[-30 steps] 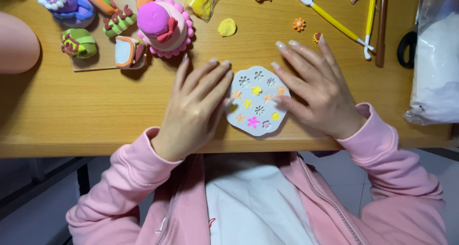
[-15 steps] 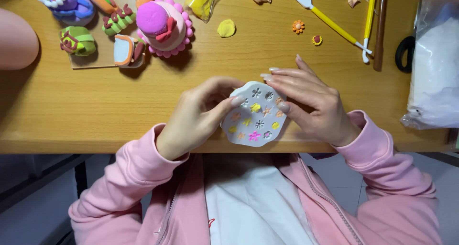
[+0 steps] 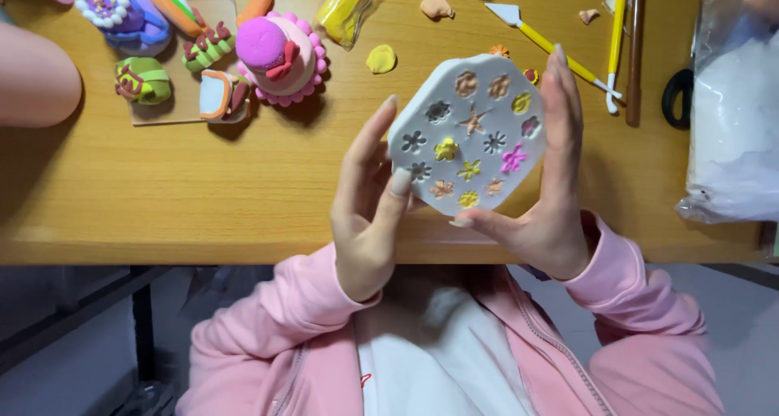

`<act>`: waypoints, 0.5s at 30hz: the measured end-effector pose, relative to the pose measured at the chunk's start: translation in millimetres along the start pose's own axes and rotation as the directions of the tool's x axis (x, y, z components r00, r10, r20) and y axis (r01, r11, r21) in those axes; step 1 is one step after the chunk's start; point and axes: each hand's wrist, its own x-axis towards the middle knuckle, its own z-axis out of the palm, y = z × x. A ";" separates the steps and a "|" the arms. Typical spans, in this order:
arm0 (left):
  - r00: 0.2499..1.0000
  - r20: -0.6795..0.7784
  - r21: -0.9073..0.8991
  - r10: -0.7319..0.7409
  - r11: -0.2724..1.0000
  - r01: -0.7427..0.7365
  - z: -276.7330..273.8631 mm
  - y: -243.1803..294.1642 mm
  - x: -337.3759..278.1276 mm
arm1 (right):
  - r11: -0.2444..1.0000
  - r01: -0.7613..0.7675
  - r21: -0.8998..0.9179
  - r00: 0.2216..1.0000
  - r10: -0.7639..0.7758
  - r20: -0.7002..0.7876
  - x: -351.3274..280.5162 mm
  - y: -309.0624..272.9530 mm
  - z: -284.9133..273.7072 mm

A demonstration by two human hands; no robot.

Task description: Molding small clay flowers using a silicone mold and various colors of clay

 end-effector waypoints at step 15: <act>0.995 0.077 -0.032 0.063 0.998 -0.061 -9.1 -17.2 1.4 | 0.999 0.048 -0.009 0.988 -0.047 0.146 14.3 1.3 -25.2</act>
